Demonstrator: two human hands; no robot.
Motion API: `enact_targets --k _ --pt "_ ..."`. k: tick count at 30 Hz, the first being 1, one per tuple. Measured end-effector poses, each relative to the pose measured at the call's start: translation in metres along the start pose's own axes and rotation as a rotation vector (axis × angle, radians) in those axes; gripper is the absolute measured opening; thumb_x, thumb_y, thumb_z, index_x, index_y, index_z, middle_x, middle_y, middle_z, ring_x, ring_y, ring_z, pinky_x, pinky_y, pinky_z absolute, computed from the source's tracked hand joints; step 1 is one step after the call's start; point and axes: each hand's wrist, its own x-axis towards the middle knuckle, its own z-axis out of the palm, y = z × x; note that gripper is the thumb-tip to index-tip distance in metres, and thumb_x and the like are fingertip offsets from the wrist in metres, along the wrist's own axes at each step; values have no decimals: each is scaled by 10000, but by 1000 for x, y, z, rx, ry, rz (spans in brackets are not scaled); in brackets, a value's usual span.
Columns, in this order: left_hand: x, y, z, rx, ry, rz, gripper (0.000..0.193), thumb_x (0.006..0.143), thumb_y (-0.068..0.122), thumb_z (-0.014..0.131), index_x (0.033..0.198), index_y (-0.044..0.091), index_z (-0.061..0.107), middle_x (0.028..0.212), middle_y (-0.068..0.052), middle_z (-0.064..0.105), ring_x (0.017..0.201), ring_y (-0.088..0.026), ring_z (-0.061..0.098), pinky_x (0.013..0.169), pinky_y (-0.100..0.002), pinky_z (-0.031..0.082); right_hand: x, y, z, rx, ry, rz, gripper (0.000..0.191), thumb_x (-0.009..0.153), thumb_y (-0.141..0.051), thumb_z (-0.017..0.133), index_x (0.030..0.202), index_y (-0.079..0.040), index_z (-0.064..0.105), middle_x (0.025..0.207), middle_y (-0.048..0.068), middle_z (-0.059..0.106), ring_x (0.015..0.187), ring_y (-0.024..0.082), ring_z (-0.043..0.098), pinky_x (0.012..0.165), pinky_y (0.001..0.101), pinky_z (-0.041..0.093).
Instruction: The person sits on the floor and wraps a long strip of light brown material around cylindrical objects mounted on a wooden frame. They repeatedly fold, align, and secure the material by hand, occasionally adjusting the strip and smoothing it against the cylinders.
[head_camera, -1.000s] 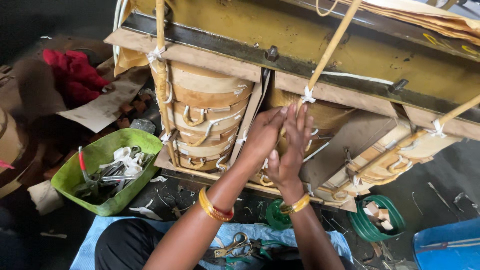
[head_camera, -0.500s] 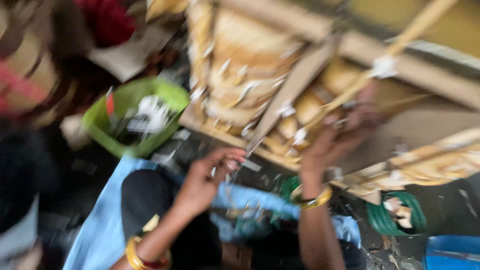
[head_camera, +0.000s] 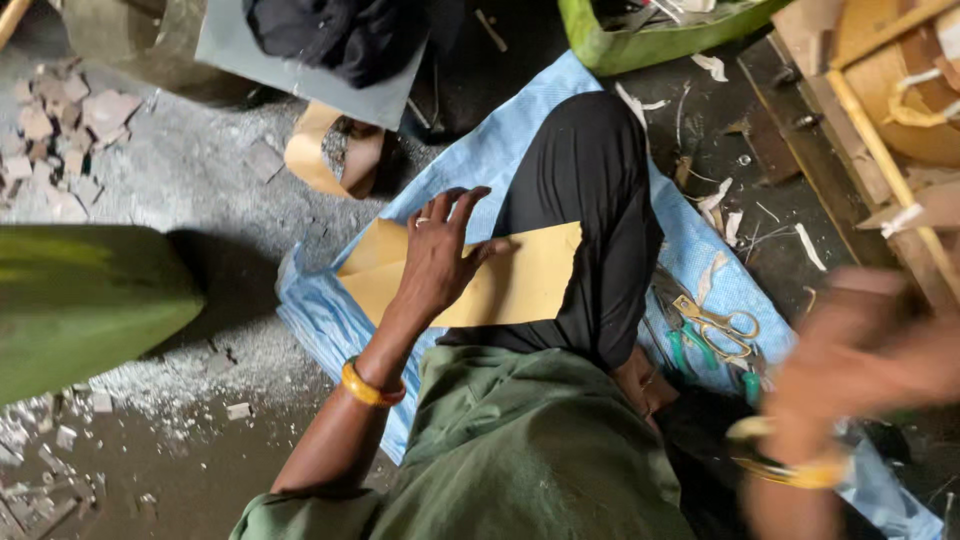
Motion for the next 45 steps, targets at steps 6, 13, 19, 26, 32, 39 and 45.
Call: enact_targets --k 6,13,19,26,32,39,45 --pt "-9 -17 29 176 -776 -145 384 852 452 751 955 82 761 860 -156 700 887 -346 669 968 -442 454 -51 -25 78 217 -601 183 720 826 -150 871 1415 24 496 1397 218 570 1305 360 516 1054 450 444" --pt "31 61 27 -424 -207 491 315 948 248 697 1174 29 690 1028 -152 669 986 -380 638 984 -523 448 -57 20 17 388 -797 648 212 835 -45 822 1025 10 746 917 64 744 816 124 650 719 286 521" --pt "107 106 58 -259 -887 581 291 818 314 769 943 55 723 950 -136 685 1021 -366 602 820 -510 459 -75 74 -125 246 -390 846 137 877 -48 776 984 22 730 1118 81 753 967 77 667 857 231 533" --pt "133 173 112 -294 -1213 741 245 922 282 708 979 47 744 896 -184 717 856 -373 664 760 -468 489 -154 95 -268 69 -145 1012 297 976 -272 665 1054 -2 764 882 94 738 831 127 649 771 264 506" --pt "110 221 159 -570 -1243 842 233 887 257 692 908 26 716 817 -177 694 784 -360 675 689 -458 498 -219 92 -325 -43 -114 1122 232 944 -130 712 1108 28 756 947 4 763 850 48 626 769 235 515" --pt "76 237 195 -350 -1265 726 332 967 320 658 854 8 638 686 -220 577 639 -362 538 640 -459 437 -281 73 -341 -89 149 1284 195 951 -114 714 1070 33 759 910 7 741 804 54 626 721 231 497" --pt "43 224 233 -544 -1364 485 350 1034 292 620 863 -13 613 661 -149 517 637 -217 451 631 -402 452 -335 71 -334 -12 357 1302 170 994 -122 686 1050 25 750 836 -3 695 713 42 590 623 218 468"
